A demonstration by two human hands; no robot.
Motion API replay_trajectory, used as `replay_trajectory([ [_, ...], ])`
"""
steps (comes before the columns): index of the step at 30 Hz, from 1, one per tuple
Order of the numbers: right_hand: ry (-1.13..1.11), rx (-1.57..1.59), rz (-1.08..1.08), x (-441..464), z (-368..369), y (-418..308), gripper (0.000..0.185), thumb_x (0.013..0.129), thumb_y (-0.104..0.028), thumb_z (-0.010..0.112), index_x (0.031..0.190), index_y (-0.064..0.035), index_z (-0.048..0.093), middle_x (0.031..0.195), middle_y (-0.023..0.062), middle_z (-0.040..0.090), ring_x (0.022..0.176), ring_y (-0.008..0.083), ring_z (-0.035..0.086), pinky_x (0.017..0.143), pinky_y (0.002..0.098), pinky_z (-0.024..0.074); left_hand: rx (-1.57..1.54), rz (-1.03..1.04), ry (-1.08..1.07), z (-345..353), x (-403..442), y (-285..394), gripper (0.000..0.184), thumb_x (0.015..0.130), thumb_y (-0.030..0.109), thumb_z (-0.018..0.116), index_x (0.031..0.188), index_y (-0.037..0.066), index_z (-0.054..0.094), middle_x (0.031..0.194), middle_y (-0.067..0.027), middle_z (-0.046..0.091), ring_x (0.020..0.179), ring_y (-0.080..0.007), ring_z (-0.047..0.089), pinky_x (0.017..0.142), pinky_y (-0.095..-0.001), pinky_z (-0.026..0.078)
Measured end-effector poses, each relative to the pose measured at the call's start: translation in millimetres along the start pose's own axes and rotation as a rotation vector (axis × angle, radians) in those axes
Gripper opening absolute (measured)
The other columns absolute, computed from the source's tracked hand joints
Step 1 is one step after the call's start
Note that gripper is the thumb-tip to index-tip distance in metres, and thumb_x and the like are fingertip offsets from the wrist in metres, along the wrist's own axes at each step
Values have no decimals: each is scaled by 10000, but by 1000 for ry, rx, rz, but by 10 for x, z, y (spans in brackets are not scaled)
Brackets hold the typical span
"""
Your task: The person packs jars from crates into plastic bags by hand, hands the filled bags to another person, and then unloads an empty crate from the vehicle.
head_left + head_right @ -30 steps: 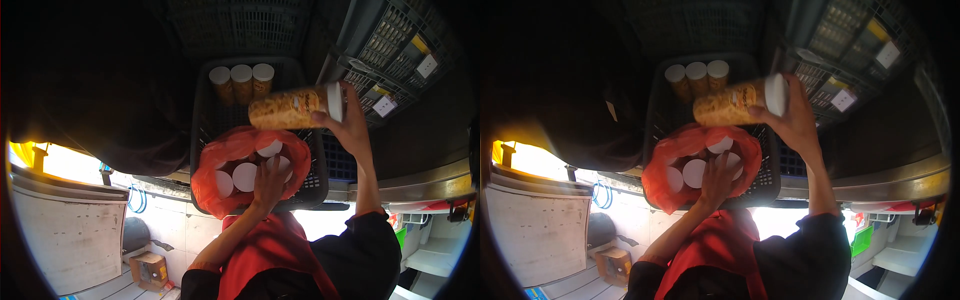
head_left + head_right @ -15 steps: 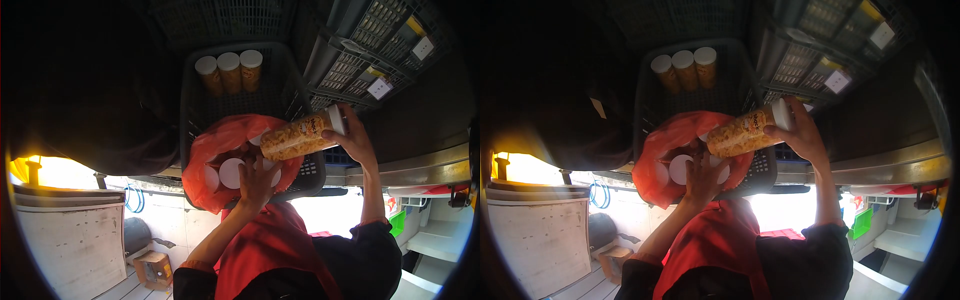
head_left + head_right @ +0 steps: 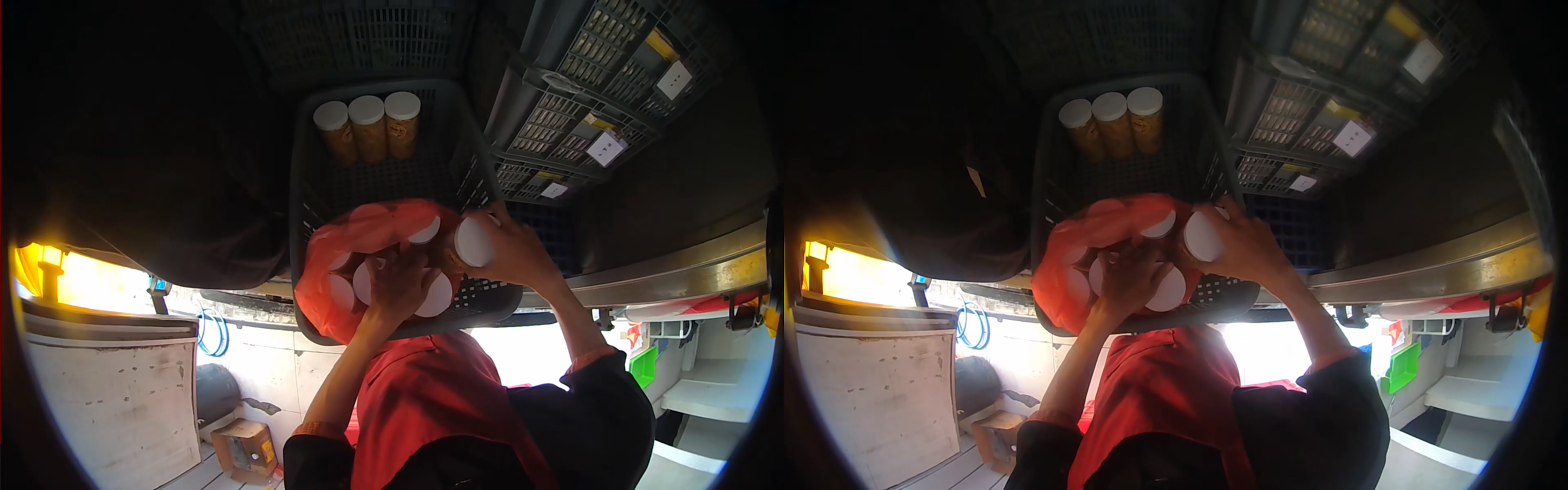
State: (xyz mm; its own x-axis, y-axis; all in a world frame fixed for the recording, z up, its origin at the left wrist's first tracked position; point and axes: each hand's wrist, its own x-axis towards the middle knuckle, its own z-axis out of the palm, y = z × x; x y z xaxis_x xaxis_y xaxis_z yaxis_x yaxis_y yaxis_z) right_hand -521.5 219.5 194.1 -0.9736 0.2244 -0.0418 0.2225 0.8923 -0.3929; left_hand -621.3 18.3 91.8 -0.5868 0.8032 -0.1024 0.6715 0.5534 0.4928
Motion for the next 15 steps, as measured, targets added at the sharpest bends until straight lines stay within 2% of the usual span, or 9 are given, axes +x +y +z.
replay_trajectory([
  [2, 51, -23, -33, 11, 3, 0, 823, 622, -364, 878, 1330, -154, 516, 1292, 158, 535, 1069, 403, 646, 876, 499, 545, 112, 60, 165, 83, -16, 43, 393, 885, 508, 634, 1099, 180, 666, 1234, -134, 597, 1173, -343, 493, 906, -560, 333],
  [4, 91, -29, -63, -5, -3, 20, 832, 620, -367, 880, 1334, -146, 515, 1287, 162, 540, 1055, 404, 652, 867, 497, 550, 104, 66, 142, 100, -11, 11, 399, 880, 512, 638, 1093, 175, 669, 1249, -134, 589, 1176, -356, 492, 903, -561, 333],
  [6, 169, 35, -2, -37, -132, 101, 829, 635, -389, 876, 1328, -113, 513, 1280, 164, 549, 1063, 397, 653, 863, 500, 549, 102, 81, 120, 30, -9, 4, 406, 874, 516, 642, 1087, 171, 671, 1265, -134, 581, 1179, -368, 491, 900, -563, 333],
  [7, 171, 35, -2, -50, -187, 97, 829, 635, -389, 876, 1328, -113, 513, 1280, 164, 549, 1063, 397, 653, 863, 500, 549, 143, 26, 90, -26, -13, 13, 425, 864, 525, 644, 1095, 169, 667, 1280, -132, 570, 1189, -377, 485, 911, -572, 334],
  [9, 169, 197, 207, -81, -258, 81, 841, 674, -448, 828, 1349, -98, 469, 1247, 205, 562, 1121, 420, 622, 909, 521, 523, 181, -34, 58, -44, -34, 44, 444, 853, 534, 646, 1102, 167, 663, 1295, -130, 558, 1200, -386, 478, 922, -582, 335],
  [11, 162, 283, 276, -82, -54, 129, 866, 676, -457, 831, 1362, -92, 448, 1246, 223, 555, 1109, 437, 622, 905, 523, 525, 247, -17, 336, -7, -51, 95, 498, 788, 453, 743, 1186, 172, 637, 1325, -119, 542, 1224, -397, 465, 974, -598, 355],
  [12, 159, 366, 344, -78, 66, 149, 892, 677, -466, 834, 1374, -86, 427, 1244, 240, 548, 1096, 454, 623, 902, 526, 528, 251, -12, 337, -88, -27, 174, 498, 788, 453, 743, 1186, 172, 637, 1325, -119, 542, 1224, -397, 465, 974, -598, 355],
  [14, 190, 313, 284, -111, 324, -6, 913, 684, -483, 830, 1391, -89, 407, 1237, 251, 543, 1079, 458, 629, 901, 519, 530, -129, 214, 387, -239, 8, 355, 658, 714, 308, 832, 1304, 179, 572, 1332, -125, 530, 1245, -394, 466, 1037, -584, 368],
  [15, 216, 255, 220, -127, 406, -62, 933, 692, -499, 826, 1408, -91, 388, 1231, 263, 539, 1063, 463, 634, 900, 512, 533, -132, 216, 379, -203, 80, 386, 658, 714, 308, 832, 1304, 179, 572, 1332, -125, 530, 1245, -394, 466, 1037, -584, 368],
])
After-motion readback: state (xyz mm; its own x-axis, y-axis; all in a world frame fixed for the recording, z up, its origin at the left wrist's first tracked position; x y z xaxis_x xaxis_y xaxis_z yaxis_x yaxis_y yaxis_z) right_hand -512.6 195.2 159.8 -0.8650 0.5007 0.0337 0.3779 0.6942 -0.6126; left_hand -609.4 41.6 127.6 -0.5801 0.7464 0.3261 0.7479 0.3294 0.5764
